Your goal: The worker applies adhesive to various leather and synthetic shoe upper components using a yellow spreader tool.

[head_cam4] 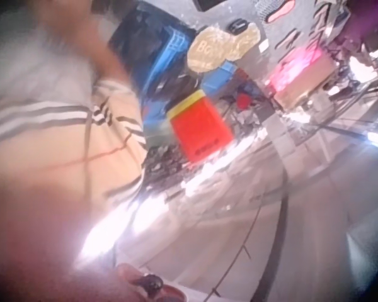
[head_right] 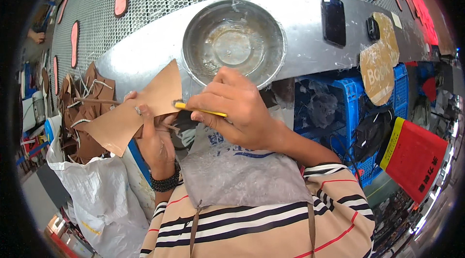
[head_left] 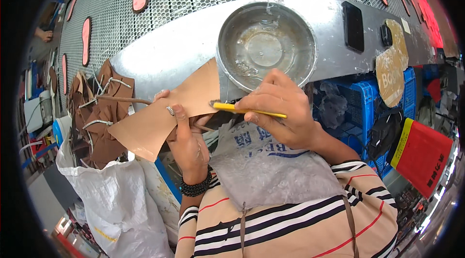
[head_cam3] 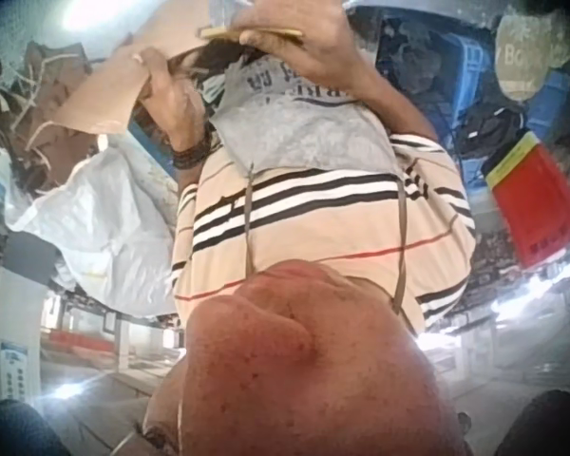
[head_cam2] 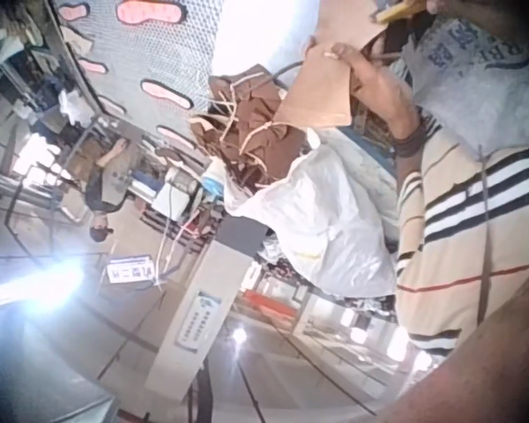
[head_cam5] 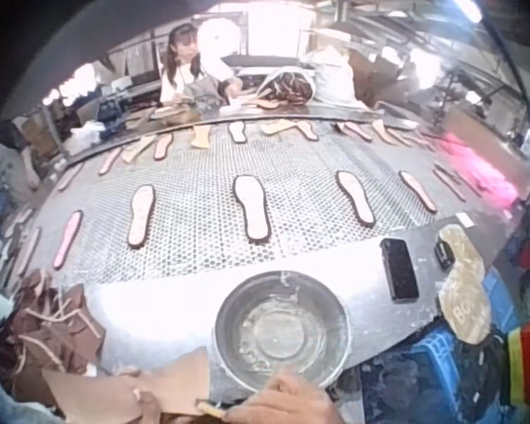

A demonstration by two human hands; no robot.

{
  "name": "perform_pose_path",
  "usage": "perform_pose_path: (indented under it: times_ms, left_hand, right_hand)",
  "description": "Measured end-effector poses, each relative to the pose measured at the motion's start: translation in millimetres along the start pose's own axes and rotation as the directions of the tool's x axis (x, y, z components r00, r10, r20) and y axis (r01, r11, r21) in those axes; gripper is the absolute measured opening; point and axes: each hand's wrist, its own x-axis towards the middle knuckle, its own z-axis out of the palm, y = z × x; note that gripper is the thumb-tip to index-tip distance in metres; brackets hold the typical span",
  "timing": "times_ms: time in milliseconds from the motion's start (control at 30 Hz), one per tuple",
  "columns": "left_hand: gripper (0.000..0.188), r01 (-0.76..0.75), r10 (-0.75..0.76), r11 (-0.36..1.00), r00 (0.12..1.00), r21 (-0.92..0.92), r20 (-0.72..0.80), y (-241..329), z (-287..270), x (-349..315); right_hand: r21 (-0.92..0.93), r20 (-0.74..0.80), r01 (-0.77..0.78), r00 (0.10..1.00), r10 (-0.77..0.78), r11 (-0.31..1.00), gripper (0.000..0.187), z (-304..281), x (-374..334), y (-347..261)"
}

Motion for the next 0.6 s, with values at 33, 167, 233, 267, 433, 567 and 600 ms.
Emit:
perform_pose_path:
  times_ms: [33, 167, 233, 267, 433, 567, 600]
  left_hand:
    - [0.039, 0.000, 0.001, 0.999, 1.000, -0.044, 0.016, -0.1, -1.1, 3.0]
    - [0.041, 0.020, -0.001, 0.934, 0.999, -0.357, 0.053, 2.8, -5.1, 37.4]
    - [0.038, 0.105, -0.060, 0.825, 0.993, -0.556, 0.098, 7.5, 6.6, 56.3]
    - [0.036, 0.149, -0.062, 0.767, 0.985, -0.624, 0.159, 4.4, 8.1, 64.0]
    - [0.029, 0.212, -0.075, 0.642, 0.974, -0.737, 0.215, -23.5, 5.6, 94.9]
    - [0.029, 0.137, -0.065, 0.676, 0.990, -0.724, 0.127, -26.4, 21.2, 86.6]
    - [0.028, 0.142, -0.050, 0.656, 0.988, -0.741, 0.144, -24.9, 21.8, 85.0]
  right_hand:
    - [0.051, 0.022, -0.005, 1.000, 0.004, 0.999, 0.011, -4.1, 2.9, -3.4]
    - [0.100, -0.206, -0.080, 0.974, 0.099, 0.992, 0.012, -24.4, 10.1, -3.0]
    - [-0.086, -0.395, -0.146, 0.913, 0.100, 0.986, 0.013, -19.4, 8.2, 14.6]
    - [-0.173, -0.351, -0.150, 0.933, 0.082, 0.973, 0.012, -13.9, 6.4, 26.9]
    - [-0.310, -0.364, -0.225, 0.926, 0.103, 0.924, 0.012, -7.3, 8.6, 37.4]
    - [0.021, -0.525, -0.195, 0.832, 0.177, 0.981, 0.013, 11.2, 18.1, 4.1]
    - [-0.008, -0.496, -0.199, 0.852, 0.169, 0.980, 0.012, 14.4, 19.7, 3.8]
